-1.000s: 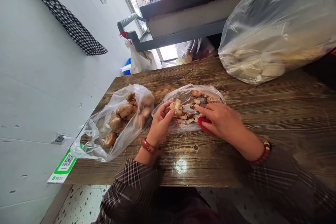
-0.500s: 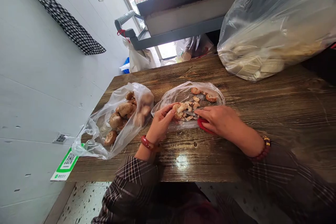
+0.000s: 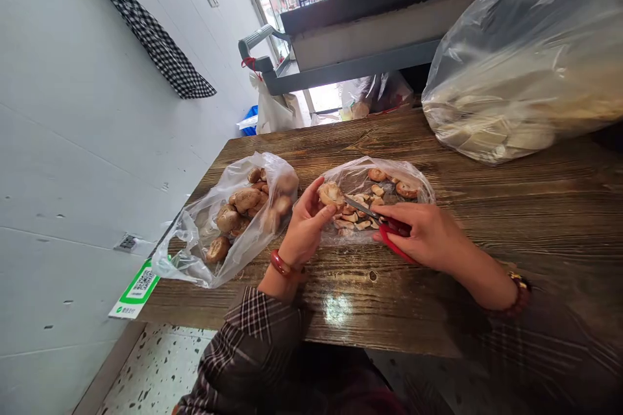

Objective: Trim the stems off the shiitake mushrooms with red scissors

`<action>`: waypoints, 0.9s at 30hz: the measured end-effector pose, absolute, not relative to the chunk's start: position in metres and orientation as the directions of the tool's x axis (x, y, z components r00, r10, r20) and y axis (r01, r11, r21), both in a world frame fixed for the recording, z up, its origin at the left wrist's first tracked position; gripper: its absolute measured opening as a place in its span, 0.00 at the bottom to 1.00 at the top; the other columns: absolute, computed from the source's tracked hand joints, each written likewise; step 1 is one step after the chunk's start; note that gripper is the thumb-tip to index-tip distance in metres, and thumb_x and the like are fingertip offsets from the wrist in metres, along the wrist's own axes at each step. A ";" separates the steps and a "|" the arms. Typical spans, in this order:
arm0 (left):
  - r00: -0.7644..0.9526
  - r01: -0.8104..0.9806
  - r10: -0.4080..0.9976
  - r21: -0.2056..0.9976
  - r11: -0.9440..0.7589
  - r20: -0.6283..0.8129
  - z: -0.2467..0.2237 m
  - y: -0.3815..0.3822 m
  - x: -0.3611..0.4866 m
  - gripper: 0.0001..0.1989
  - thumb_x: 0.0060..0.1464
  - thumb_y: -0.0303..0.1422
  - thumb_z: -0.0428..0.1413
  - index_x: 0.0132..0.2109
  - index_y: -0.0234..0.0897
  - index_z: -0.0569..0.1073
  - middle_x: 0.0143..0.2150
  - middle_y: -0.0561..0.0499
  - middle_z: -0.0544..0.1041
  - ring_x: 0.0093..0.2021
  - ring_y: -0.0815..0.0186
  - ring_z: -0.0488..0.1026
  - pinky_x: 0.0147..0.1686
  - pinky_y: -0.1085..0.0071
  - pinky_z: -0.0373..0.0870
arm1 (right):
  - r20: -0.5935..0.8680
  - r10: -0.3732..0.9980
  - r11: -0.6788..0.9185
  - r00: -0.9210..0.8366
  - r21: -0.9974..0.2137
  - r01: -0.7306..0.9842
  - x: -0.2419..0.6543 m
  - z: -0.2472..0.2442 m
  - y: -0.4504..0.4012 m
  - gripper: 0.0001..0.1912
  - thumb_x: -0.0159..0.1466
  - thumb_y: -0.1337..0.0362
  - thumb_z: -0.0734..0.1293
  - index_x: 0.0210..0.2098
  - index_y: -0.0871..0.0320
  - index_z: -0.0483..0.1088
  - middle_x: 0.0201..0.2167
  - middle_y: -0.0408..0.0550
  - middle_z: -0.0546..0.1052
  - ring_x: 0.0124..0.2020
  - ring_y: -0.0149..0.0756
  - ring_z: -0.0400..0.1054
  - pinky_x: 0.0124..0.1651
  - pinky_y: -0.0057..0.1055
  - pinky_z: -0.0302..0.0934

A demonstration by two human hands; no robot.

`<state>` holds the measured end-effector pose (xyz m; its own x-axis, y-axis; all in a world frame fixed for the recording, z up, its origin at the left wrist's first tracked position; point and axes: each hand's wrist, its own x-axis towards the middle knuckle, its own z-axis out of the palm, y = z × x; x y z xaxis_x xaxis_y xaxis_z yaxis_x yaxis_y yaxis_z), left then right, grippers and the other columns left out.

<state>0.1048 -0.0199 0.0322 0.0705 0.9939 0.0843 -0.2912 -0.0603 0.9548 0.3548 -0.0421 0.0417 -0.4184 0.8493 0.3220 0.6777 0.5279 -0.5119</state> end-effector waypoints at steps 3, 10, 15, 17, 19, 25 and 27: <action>0.071 -0.214 0.987 0.969 -0.128 0.146 0.029 -0.020 0.105 0.32 0.47 0.35 0.74 0.59 0.41 0.77 0.53 0.47 0.81 0.51 0.62 0.78 0.54 0.66 0.76 | 0.289 0.856 0.512 -0.428 -0.584 0.630 0.353 0.039 -0.041 0.20 0.65 0.62 0.70 0.57 0.53 0.79 0.40 0.48 0.85 0.34 0.38 0.77 0.36 0.32 0.65; 0.091 -0.078 0.971 0.973 -0.216 0.222 0.027 -0.022 0.113 0.32 0.47 0.34 0.74 0.59 0.44 0.75 0.53 0.49 0.79 0.46 0.62 0.80 0.47 0.65 0.82 | 0.196 0.874 0.459 -0.445 -0.635 0.621 0.353 0.041 -0.038 0.19 0.65 0.60 0.71 0.55 0.52 0.81 0.35 0.47 0.85 0.33 0.39 0.77 0.36 0.33 0.67; 0.099 -0.042 0.968 0.973 -0.229 0.232 0.030 -0.025 0.115 0.32 0.48 0.37 0.74 0.59 0.42 0.74 0.54 0.46 0.78 0.49 0.61 0.79 0.50 0.64 0.82 | 0.133 0.891 0.391 -0.435 -0.714 0.581 0.352 0.040 -0.036 0.18 0.64 0.57 0.73 0.52 0.52 0.82 0.32 0.45 0.83 0.31 0.37 0.75 0.35 0.32 0.66; 0.109 -0.076 0.972 0.976 -0.203 0.210 0.031 -0.027 0.115 0.29 0.53 0.40 0.71 0.59 0.42 0.74 0.54 0.45 0.78 0.50 0.61 0.79 0.50 0.63 0.82 | 0.099 0.906 0.345 -0.412 -0.738 0.580 0.352 0.039 -0.036 0.18 0.63 0.56 0.73 0.51 0.52 0.82 0.31 0.44 0.83 0.30 0.37 0.74 0.34 0.32 0.65; 0.117 -0.115 0.974 0.977 -0.180 0.193 0.032 -0.027 0.114 0.24 0.57 0.43 0.67 0.58 0.42 0.74 0.55 0.45 0.77 0.52 0.60 0.79 0.51 0.61 0.83 | 0.076 0.917 0.311 -0.391 -0.749 0.585 0.353 0.040 -0.036 0.18 0.63 0.55 0.73 0.51 0.52 0.83 0.30 0.43 0.82 0.30 0.36 0.73 0.34 0.32 0.64; 0.122 -0.100 0.971 0.976 -0.193 0.204 0.031 -0.025 0.111 0.25 0.56 0.42 0.68 0.58 0.42 0.73 0.58 0.45 0.75 0.52 0.61 0.78 0.51 0.61 0.82 | 0.076 0.898 0.332 -0.433 -0.762 0.556 0.355 0.045 -0.036 0.18 0.64 0.53 0.72 0.50 0.53 0.83 0.29 0.43 0.80 0.29 0.35 0.70 0.33 0.32 0.60; 0.131 -0.065 0.968 0.976 -0.208 0.215 0.031 -0.025 0.110 0.27 0.57 0.42 0.68 0.60 0.43 0.73 0.60 0.45 0.74 0.52 0.61 0.78 0.52 0.61 0.82 | 0.086 0.891 0.349 -0.445 -0.755 0.555 0.356 0.046 -0.036 0.18 0.64 0.53 0.72 0.50 0.53 0.83 0.28 0.43 0.80 0.28 0.34 0.68 0.32 0.31 0.58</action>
